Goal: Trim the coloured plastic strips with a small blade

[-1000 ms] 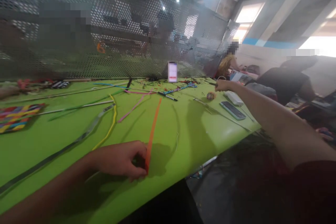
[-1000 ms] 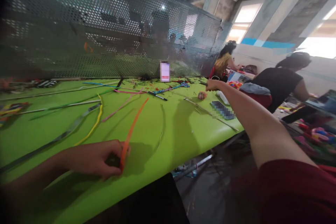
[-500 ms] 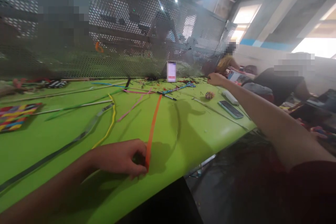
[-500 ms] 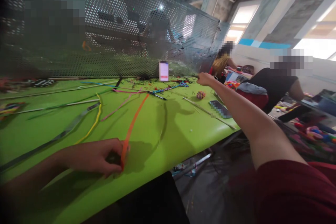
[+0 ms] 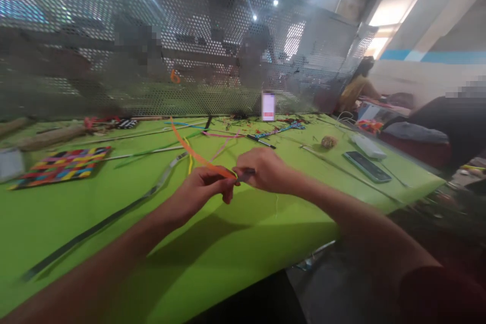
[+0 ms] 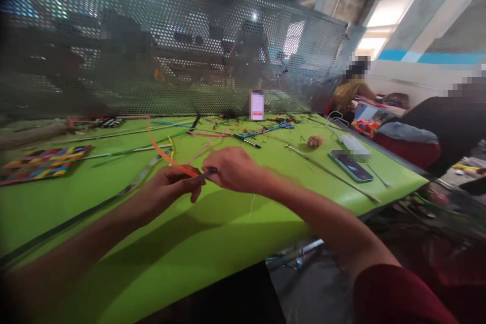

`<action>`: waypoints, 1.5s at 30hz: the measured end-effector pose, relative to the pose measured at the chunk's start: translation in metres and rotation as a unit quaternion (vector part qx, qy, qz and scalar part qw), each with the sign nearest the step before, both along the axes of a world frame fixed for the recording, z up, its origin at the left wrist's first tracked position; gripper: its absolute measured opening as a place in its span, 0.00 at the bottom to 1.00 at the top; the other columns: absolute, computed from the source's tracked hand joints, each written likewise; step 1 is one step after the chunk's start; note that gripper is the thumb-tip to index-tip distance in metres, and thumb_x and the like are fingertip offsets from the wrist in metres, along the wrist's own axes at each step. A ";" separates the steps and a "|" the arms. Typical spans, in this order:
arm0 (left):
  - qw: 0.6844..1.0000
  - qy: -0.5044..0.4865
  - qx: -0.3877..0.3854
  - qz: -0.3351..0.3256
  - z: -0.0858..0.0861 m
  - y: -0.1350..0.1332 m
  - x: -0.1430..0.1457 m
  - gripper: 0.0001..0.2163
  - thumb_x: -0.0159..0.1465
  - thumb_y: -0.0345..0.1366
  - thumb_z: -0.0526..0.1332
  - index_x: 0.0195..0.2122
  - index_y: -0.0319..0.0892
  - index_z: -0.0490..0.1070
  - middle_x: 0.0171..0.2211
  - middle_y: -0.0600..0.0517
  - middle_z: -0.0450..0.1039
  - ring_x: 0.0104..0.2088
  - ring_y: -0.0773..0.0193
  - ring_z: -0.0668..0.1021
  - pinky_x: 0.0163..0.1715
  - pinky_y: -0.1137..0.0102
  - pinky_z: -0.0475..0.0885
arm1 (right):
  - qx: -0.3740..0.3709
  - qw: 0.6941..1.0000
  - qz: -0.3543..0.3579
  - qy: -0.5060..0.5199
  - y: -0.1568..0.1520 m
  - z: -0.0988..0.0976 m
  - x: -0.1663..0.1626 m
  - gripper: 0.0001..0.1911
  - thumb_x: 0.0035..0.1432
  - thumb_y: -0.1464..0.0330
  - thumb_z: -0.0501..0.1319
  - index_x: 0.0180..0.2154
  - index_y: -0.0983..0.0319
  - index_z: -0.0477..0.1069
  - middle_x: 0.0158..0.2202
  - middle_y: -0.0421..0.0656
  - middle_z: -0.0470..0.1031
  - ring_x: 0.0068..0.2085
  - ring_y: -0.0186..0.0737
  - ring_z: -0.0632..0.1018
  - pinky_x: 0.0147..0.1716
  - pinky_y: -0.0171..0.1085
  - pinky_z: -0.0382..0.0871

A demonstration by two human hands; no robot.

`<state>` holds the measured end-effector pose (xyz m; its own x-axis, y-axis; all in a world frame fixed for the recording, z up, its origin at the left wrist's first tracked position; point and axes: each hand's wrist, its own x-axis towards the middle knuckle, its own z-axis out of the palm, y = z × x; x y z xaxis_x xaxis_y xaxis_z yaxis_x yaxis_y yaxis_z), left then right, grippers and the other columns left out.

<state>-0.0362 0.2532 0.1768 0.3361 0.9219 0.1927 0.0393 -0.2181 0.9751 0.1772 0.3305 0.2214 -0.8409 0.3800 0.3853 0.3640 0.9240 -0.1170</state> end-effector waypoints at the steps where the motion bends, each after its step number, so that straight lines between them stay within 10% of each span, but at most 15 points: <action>1: 1.000 -0.004 0.009 0.004 0.002 0.000 0.000 0.14 0.67 0.37 0.66 0.24 0.41 0.79 0.25 0.51 0.79 0.28 0.63 0.79 0.35 0.69 0.75 | -0.003 1.000 0.013 0.010 -0.005 -0.007 -0.006 0.12 0.60 0.79 0.58 0.25 0.64 0.66 0.24 0.36 0.66 0.28 0.28 0.62 0.32 0.32 0.53; 12: 0.998 -0.054 0.014 -0.032 0.002 -0.004 0.003 0.06 0.66 0.35 0.68 0.31 0.41 0.83 0.25 0.53 0.78 0.26 0.66 0.78 0.29 0.72 0.76 | 0.008 0.988 0.065 0.138 -0.023 -0.042 -0.011 0.14 0.69 0.75 0.58 0.29 0.62 0.62 0.25 0.37 0.65 0.28 0.31 0.65 0.31 0.32 0.55; 45: 0.999 -0.020 0.012 -0.043 0.005 -0.008 0.006 0.09 0.66 0.39 0.69 0.30 0.41 0.81 0.24 0.54 0.77 0.25 0.66 0.78 0.29 0.73 0.75 | 0.008 0.985 0.063 0.159 -0.040 -0.036 -0.011 0.15 0.70 0.77 0.56 0.29 0.61 0.57 0.26 0.36 0.61 0.28 0.31 0.63 0.30 0.33 0.53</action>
